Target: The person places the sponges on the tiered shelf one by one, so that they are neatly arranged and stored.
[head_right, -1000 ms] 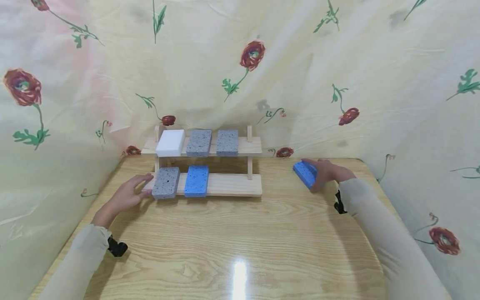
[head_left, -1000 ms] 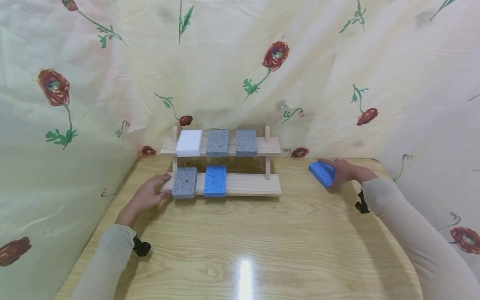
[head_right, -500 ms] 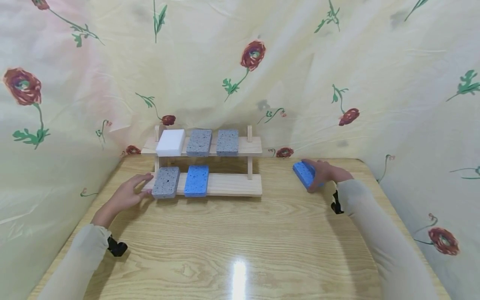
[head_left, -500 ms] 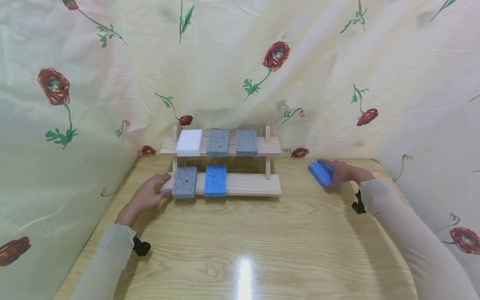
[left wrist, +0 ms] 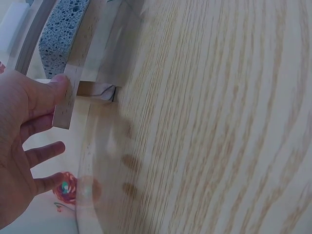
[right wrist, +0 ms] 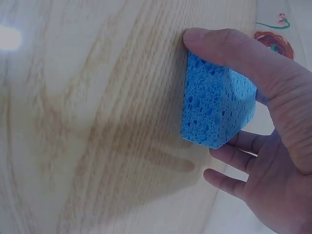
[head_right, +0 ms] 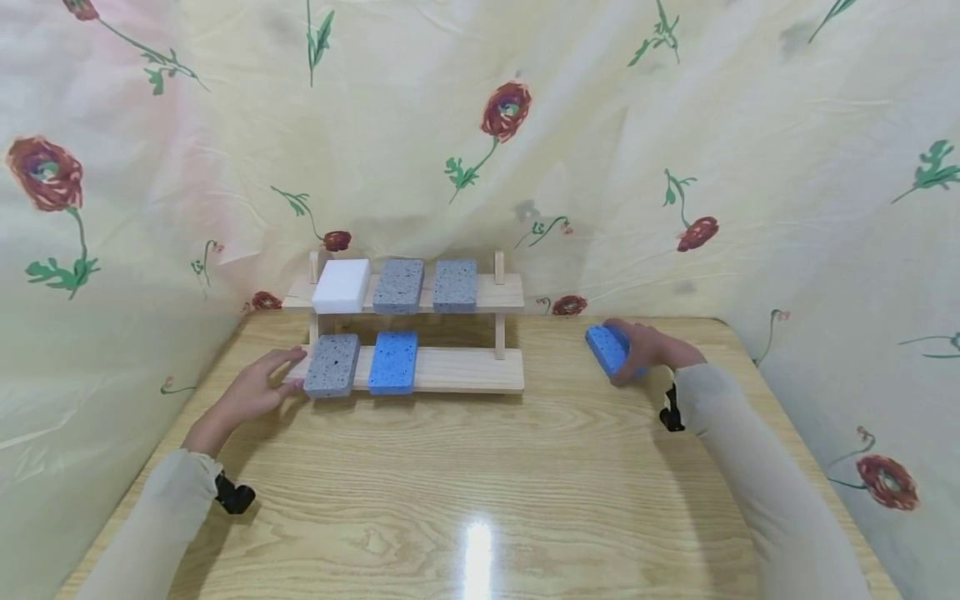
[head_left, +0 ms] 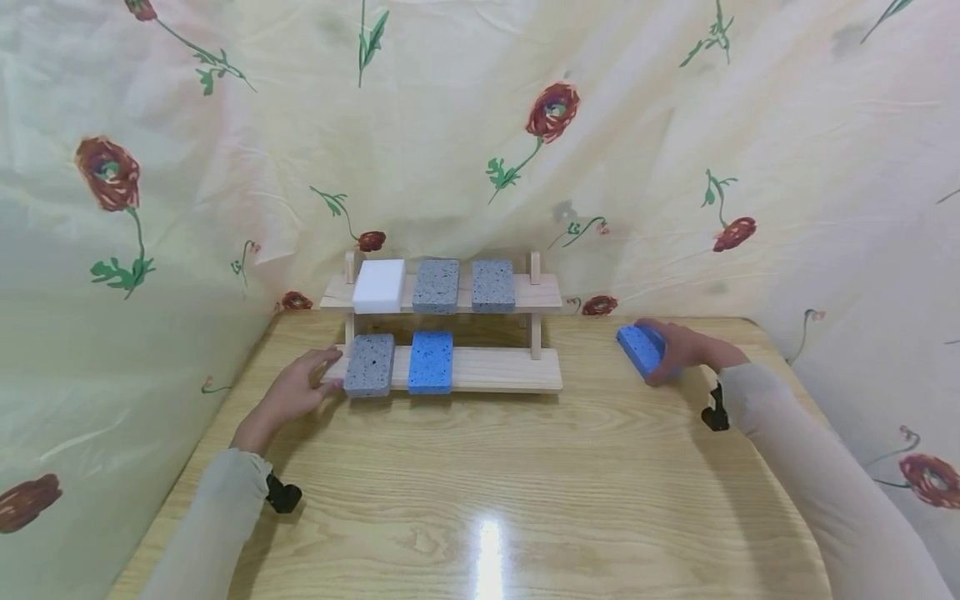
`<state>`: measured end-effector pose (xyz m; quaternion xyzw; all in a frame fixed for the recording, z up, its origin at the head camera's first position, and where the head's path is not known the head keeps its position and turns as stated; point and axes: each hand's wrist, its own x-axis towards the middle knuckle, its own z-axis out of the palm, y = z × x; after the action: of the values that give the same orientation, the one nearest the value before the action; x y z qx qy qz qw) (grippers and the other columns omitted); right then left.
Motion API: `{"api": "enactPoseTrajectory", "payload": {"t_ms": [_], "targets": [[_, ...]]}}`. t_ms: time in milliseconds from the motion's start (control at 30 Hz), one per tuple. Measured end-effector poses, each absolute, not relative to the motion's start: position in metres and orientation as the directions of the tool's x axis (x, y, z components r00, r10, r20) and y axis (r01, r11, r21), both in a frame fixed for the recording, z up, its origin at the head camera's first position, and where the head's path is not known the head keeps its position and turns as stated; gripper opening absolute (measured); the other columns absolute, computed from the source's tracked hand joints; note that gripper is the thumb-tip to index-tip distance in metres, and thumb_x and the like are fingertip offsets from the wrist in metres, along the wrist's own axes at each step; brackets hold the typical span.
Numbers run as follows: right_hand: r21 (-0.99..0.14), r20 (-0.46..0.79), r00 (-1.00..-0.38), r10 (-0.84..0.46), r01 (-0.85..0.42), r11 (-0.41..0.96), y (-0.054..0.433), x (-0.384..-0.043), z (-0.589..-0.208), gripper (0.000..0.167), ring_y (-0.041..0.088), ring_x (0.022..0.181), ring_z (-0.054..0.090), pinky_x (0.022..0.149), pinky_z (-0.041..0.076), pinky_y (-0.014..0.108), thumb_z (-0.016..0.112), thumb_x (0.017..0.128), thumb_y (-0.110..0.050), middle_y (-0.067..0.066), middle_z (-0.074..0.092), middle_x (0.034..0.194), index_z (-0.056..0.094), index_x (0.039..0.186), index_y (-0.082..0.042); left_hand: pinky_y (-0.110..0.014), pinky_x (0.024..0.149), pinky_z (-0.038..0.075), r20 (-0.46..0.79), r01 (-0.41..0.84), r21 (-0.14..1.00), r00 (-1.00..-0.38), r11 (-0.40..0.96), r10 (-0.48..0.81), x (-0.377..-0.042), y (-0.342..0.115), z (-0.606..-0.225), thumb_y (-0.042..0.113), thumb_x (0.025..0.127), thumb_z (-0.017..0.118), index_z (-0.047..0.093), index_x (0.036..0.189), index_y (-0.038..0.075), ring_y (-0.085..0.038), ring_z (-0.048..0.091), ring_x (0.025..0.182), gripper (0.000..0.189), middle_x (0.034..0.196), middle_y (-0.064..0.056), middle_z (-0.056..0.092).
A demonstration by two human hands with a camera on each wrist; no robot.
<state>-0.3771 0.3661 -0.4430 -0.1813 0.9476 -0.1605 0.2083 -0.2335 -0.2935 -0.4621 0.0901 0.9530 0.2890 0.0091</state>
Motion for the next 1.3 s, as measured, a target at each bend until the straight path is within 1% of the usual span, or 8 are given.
{"api": "enactPoseTrajectory", "payload": {"t_ms": [133, 300, 433, 600, 667, 900, 1167, 1300], "targets": [[-0.395, -0.304, -0.852, -0.426, -0.294, 0.870, 0.366, -0.374, -0.446, 0.115, 0.054, 0.130, 0.040, 0.106, 0.037, 0.075, 0.093, 0.070, -0.036, 0.038, 0.033, 0.151, 0.024, 0.156, -0.003, -0.068, 0.120, 0.025, 0.039, 0.170, 0.551, -0.983, 0.817, 0.179, -0.234, -0.293, -0.462, 0.019, 0.099, 0.066, 0.048, 0.149, 0.000, -0.049, 0.034, 0.147, 0.056, 0.159, -0.024, 0.040], [-0.408, -0.231, -0.860, -0.455, -0.339, 0.848, 0.363, -0.368, -0.448, 0.113, 0.052, 0.130, 0.043, 0.105, 0.040, 0.071, 0.093, 0.069, -0.039, 0.036, 0.039, 0.149, 0.028, 0.155, -0.004, -0.068, 0.120, 0.025, 0.045, 0.175, 0.546, -0.983, 0.819, 0.180, -0.234, -0.293, -0.462, 0.020, 0.099, 0.066, 0.047, 0.149, 0.000, -0.050, 0.034, 0.146, 0.056, 0.159, -0.024, 0.040], [-0.411, -0.177, -0.864, -0.471, -0.370, 0.833, 0.360, -0.364, -0.450, 0.116, 0.050, 0.129, 0.045, 0.103, 0.042, 0.070, 0.093, 0.069, -0.041, 0.034, 0.040, 0.149, 0.027, 0.156, -0.003, -0.068, 0.120, 0.025, 0.043, 0.172, 0.542, -0.983, 0.823, 0.178, -0.233, -0.293, -0.462, 0.020, 0.100, 0.066, 0.047, 0.149, 0.001, -0.050, 0.033, 0.147, 0.057, 0.160, -0.024, 0.039], [-0.417, -0.138, -0.871, -0.472, -0.381, 0.825, 0.355, -0.360, -0.450, 0.119, 0.047, 0.127, 0.046, 0.099, 0.046, 0.065, 0.094, 0.068, -0.045, 0.031, 0.042, 0.149, 0.026, 0.158, -0.005, -0.068, 0.120, 0.025, 0.039, 0.166, 0.542, -0.984, 0.824, 0.173, -0.233, -0.293, -0.463, 0.020, 0.100, 0.066, 0.047, 0.150, 0.001, -0.050, 0.033, 0.147, 0.057, 0.160, -0.024, 0.039], [-0.417, -0.123, -0.873, -0.472, -0.387, 0.823, 0.353, -0.358, -0.450, 0.120, 0.047, 0.127, 0.047, 0.099, 0.046, 0.064, 0.094, 0.068, -0.046, 0.030, 0.042, 0.149, 0.027, 0.158, -0.007, -0.068, 0.120, 0.025, 0.033, 0.159, 0.546, -0.985, 0.823, 0.168, -0.233, -0.293, -0.463, 0.020, 0.100, 0.065, 0.046, 0.150, 0.002, -0.049, 0.032, 0.147, 0.057, 0.161, -0.023, 0.038], [-0.424, -0.092, -0.874, -0.478, -0.400, 0.813, 0.342, -0.348, -0.444, 0.120, 0.048, 0.130, 0.045, 0.102, 0.045, 0.068, 0.093, 0.068, -0.048, 0.029, 0.042, 0.150, 0.026, 0.159, -0.009, -0.068, 0.121, 0.024, 0.010, 0.141, 0.548, -0.987, 0.824, 0.162, -0.234, -0.292, -0.462, 0.022, 0.100, 0.065, 0.045, 0.151, 0.003, -0.049, 0.031, 0.149, 0.058, 0.162, -0.022, 0.037], [-0.419, -0.067, -0.878, -0.474, -0.407, 0.812, 0.331, -0.344, -0.441, 0.121, 0.044, 0.127, 0.047, 0.099, 0.047, 0.064, 0.094, 0.066, -0.047, 0.026, 0.044, 0.149, 0.026, 0.159, -0.011, -0.068, 0.121, 0.024, 0.015, 0.147, 0.544, -0.986, 0.826, 0.166, -0.234, -0.294, -0.463, 0.021, 0.100, 0.064, 0.045, 0.151, 0.003, -0.049, 0.030, 0.149, 0.058, 0.162, -0.023, 0.037], [-0.409, -0.053, -0.880, -0.473, -0.412, 0.814, 0.326, -0.342, -0.439, 0.121, 0.045, 0.128, 0.047, 0.099, 0.047, 0.066, 0.094, 0.067, -0.049, 0.026, 0.043, 0.150, 0.025, 0.160, -0.012, -0.068, 0.121, 0.024, 0.015, 0.147, 0.547, -0.986, 0.824, 0.165, -0.234, -0.293, -0.462, 0.022, 0.100, 0.064, 0.045, 0.151, 0.003, -0.049, 0.030, 0.149, 0.058, 0.162, -0.023, 0.037]]}}
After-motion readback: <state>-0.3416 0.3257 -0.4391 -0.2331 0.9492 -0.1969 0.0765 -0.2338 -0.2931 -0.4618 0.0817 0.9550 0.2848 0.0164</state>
